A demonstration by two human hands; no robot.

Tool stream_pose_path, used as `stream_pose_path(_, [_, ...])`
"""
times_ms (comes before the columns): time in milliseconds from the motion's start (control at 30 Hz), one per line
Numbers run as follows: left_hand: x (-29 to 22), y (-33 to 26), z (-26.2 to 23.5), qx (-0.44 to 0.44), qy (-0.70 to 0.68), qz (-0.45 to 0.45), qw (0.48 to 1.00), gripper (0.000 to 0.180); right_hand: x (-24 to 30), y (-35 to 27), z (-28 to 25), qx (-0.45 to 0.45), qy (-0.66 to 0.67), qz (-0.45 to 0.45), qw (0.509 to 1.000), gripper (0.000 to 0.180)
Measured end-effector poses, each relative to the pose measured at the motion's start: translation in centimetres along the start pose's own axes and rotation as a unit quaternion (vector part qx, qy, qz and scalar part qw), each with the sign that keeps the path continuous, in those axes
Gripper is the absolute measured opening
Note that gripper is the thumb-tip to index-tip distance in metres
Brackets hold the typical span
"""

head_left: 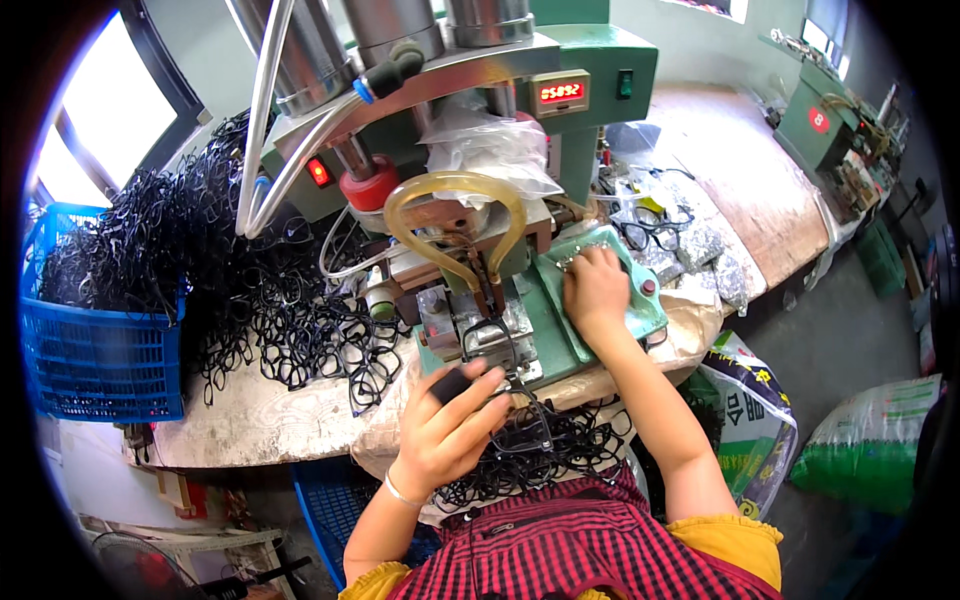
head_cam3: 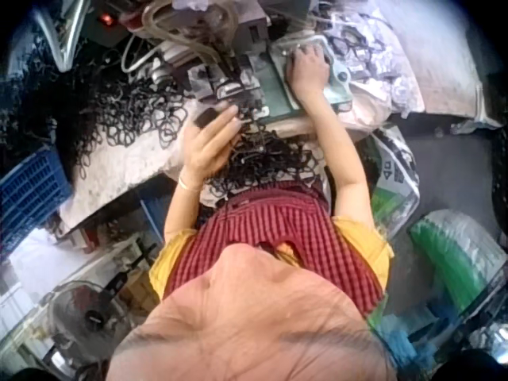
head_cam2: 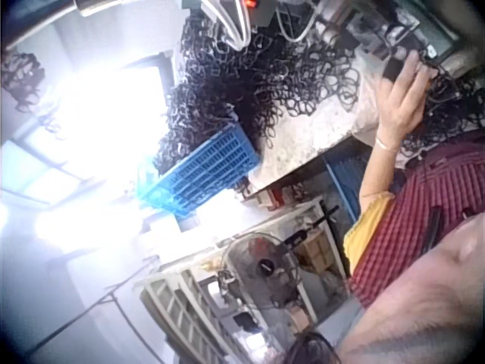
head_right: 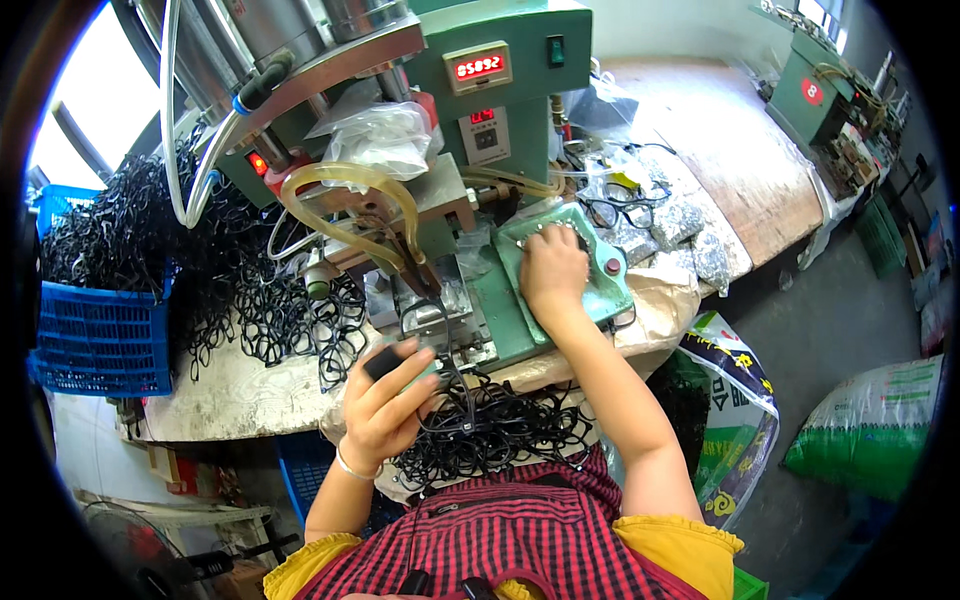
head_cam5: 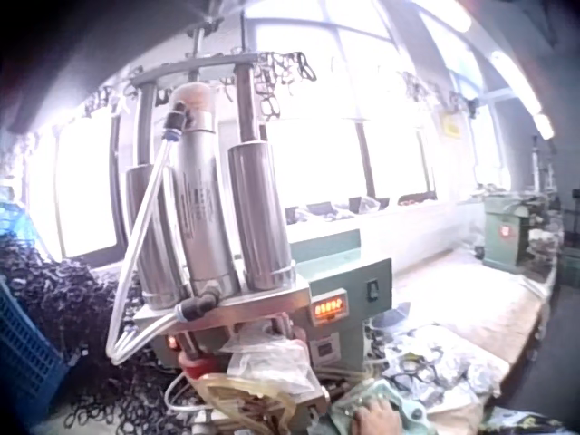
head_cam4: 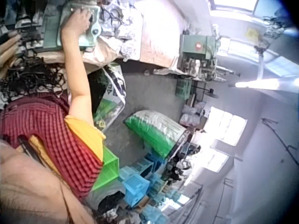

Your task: The person repeatedly picks up black eyeglass frames from a pile, places them into a green machine, and presses a lever to attach small metal components. The person then removes the assembled frames and places them on the table, continuing the cycle with new frames.

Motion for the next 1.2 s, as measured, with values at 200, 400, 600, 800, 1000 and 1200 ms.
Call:
stream_pose_path(200, [9.3,-11.0,-4.9,-0.261,0.042,-0.340,0.902,0.023,-4.8,-4.7,-5.1,-0.035,0.155,0.151,0.976,0.010])
stream_pose_path(400, [17.8,-9.3,-7.0,-0.179,0.112,-0.369,0.905,0.005,-0.7,-2.1,-6.2,-0.050,0.166,-0.003,0.985,0.012])
stream_pose_path(600, [27.7,-8.9,0.3,0.010,0.360,-0.435,0.825,0.020,-0.7,-2.7,-4.6,-0.045,0.167,0.038,0.984,0.009])
stream_pose_path(800, [25.8,-12.6,0.0,-0.006,0.333,-0.422,0.843,0.016,-4.9,-6.8,-9.2,-0.080,0.145,0.087,0.982,0.010])
stream_pose_path(1000, [25.4,-14.0,-0.5,-0.052,0.237,-0.428,0.870,0.014,2.5,-3.0,-10.6,-0.029,0.366,-0.010,0.930,0.011])
stream_pose_path(1200, [21.2,-15.4,-0.2,-0.347,-0.237,-0.454,0.786,0.006,7.8,-1.4,-7.1,-0.006,0.561,0.055,0.826,0.032])
Point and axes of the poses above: each hand's wrist, its own y-axis towards the middle knuckle, its own z-axis out of the palm, x = y × z, the point moved 6 cm from there along y, towards the middle knuckle, and after that the axes turned 2 degrees about x, right-handed, at the moved point
